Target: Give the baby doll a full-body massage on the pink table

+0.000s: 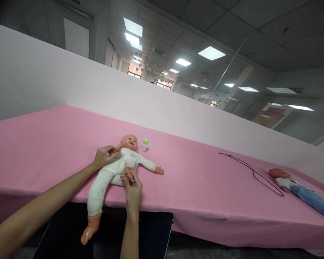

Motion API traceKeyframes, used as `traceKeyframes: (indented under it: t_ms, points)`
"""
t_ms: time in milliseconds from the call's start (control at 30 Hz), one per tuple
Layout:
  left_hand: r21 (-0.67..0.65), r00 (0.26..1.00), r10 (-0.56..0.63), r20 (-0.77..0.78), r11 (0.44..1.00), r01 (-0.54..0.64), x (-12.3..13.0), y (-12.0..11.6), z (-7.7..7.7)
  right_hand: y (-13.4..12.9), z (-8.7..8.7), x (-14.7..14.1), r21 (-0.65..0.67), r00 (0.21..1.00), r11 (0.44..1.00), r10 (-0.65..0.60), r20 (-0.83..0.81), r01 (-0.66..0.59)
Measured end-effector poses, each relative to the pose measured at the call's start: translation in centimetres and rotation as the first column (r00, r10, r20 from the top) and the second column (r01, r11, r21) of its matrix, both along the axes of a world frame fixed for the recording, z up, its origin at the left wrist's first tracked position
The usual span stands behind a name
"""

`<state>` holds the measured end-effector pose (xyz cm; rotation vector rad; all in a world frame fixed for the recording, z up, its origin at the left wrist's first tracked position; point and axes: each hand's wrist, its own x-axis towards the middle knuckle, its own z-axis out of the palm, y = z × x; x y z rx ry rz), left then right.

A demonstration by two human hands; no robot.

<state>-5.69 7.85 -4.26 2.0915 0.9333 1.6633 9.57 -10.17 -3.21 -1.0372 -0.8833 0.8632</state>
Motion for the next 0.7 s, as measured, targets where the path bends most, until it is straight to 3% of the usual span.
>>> traceKeyframes:
  t_ms: [67, 167, 200, 267, 333, 367, 433, 533, 600, 700]
  points:
    - [-0.059, 0.996, 0.058, 0.065, 0.997, -0.054, 0.0, 0.2, -0.1, -0.9, 0.5, 0.3, -0.011, 0.999, 0.999, 0.031, 0.011, -0.031]
    - [-0.250, 0.924, 0.229, 0.305, 0.956, -0.155, -0.4, 1.4, -0.1, -4.7, 3.5, 1.7, -0.060, 0.960, 0.969, 0.247, 0.133, -0.241]
    - [-0.338, 0.876, 0.306, 0.373, 0.924, -0.180, -0.6, 1.9, -0.1, -6.1, 4.7, 2.2, -0.078, 0.921, 0.939, 0.343, 0.185, -0.334]
    - [-0.519, 0.761, 0.466, 0.450, 0.831, -0.201, -1.2, 2.8, -0.2, -8.7, 6.7, 3.0, -0.177, 0.769, 0.834, 0.551, 0.325, -0.522]
    - [-0.636, 0.677, 0.573, 0.462, 0.746, -0.197, -1.7, 3.4, -0.2, -10.3, 7.7, 3.3, -0.305, 0.619, 0.732, 0.679, 0.395, -0.609]
    - [-0.644, 0.663, 0.582, 0.471, 0.741, -0.192, -1.7, 3.4, -0.2, -10.5, 7.8, 3.3, -0.337, 0.585, 0.708, 0.704, 0.403, -0.620]
    - [-0.553, 0.699, 0.506, 0.506, 0.812, -0.188, -1.5, 3.1, 0.0, -9.9, 7.1, 3.0, -0.301, 0.631, 0.737, 0.674, 0.385, -0.605]
    - [-0.257, 0.861, 0.231, 0.452, 0.959, -0.122, -0.8, 1.6, 0.4, -6.8, 4.9, 2.0, -0.098, 0.869, 0.900, 0.436, 0.234, -0.425]
    - [-0.072, 0.968, 0.054, 0.246, 0.997, -0.038, -0.4, 0.6, 0.5, -4.1, 3.0, 1.0, -0.029, 0.969, 0.973, 0.231, 0.086, -0.230]
    - [0.071, 0.998, -0.028, -0.055, 0.997, 0.032, -0.3, -0.4, 0.4, -0.9, 0.6, -0.4, -0.011, 0.995, 0.995, 0.097, -0.026, -0.097]
